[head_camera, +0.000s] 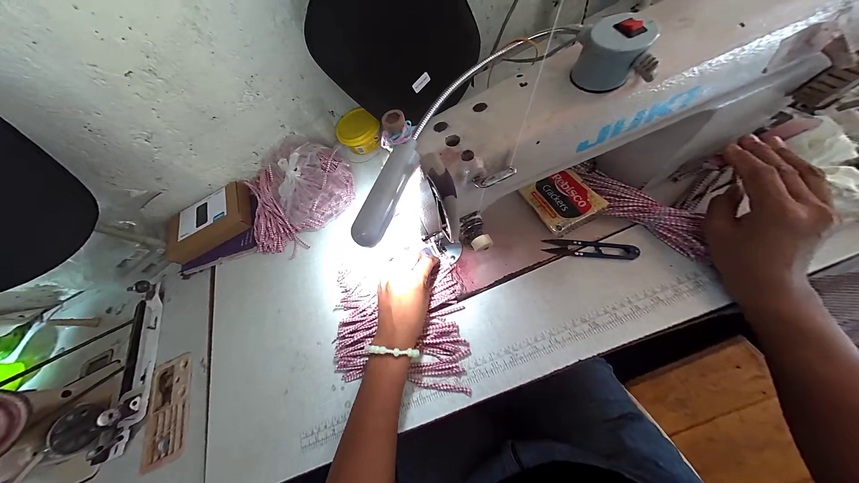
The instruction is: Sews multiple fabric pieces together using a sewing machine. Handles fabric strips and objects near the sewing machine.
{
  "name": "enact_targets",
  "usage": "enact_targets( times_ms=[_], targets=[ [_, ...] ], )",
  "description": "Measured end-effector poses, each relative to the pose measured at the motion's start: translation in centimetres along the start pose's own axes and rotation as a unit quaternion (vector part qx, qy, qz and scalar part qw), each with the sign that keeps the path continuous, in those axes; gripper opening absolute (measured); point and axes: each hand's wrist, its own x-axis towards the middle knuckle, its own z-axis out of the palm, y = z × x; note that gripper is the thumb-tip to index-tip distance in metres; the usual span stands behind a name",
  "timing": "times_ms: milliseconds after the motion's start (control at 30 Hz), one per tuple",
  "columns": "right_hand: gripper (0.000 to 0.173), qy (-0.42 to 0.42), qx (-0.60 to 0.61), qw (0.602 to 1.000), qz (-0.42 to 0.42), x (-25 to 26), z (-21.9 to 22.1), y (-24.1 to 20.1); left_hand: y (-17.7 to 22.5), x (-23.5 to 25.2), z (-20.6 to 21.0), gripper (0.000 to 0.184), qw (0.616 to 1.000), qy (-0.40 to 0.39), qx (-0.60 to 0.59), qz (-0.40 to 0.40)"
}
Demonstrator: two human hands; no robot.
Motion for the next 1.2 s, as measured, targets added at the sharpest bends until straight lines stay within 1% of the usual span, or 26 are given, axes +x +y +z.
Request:
enact_targets(
  times_ms=[100,233,300,467,567,633,700,800,1000,1200],
  targets=[
    [0.041,-0.002,-0.002,1.0,-0.001,0.1,0.0,0.1,0.2,-0.2,0.2,0.02,0.999,0.018,0.033,0.039],
    [0.041,0.0,-0.003,1.0,-0.003,0.1,0.1,0.2,0.3,-0.4,0.2,0.027,0.998,0.011,0.035,0.052],
    [0.041,0.0,-0.001,1.0,-0.004,0.1,0.1,0.0,0.2,-0.1,0.1,0.028,0.997,0.0,0.038,0.061],
    [0.042,-0.001,0.001,1.0,-0.003,0.1,0.1,0.0,-1.0,0.2,0.3,0.026,0.993,0.0,0.01,0.115],
    [0.042,-0.008,0.002,1.0,0.0,0.0,0.1,0.2,-0.9,-0.3,0.3,0.026,0.995,0.012,-0.026,0.094],
    [0.042,-0.009,0.0,1.0,-0.001,0.1,0.1,0.3,-0.8,-0.5,0.3,0.026,0.997,0.022,-0.034,0.07],
    [0.042,-0.008,0.001,1.0,0.0,0.0,0.2,0.2,-0.8,-0.6,0.3,0.029,0.997,0.013,-0.029,0.064],
    [0.042,-0.008,0.001,1.0,-0.002,0.0,0.1,0.3,-0.6,-0.5,0.3,0.03,0.997,0.007,-0.008,0.07],
    [0.042,-0.006,0.001,1.0,-0.004,0.0,0.2,0.3,-0.7,-0.6,0.5,0.028,0.995,0.026,0.016,0.095],
    [0.042,-0.01,0.0,1.0,0.0,0.0,0.1,0.3,-0.5,-1.0,0.5,0.029,0.995,0.026,0.027,0.091]
  ],
)
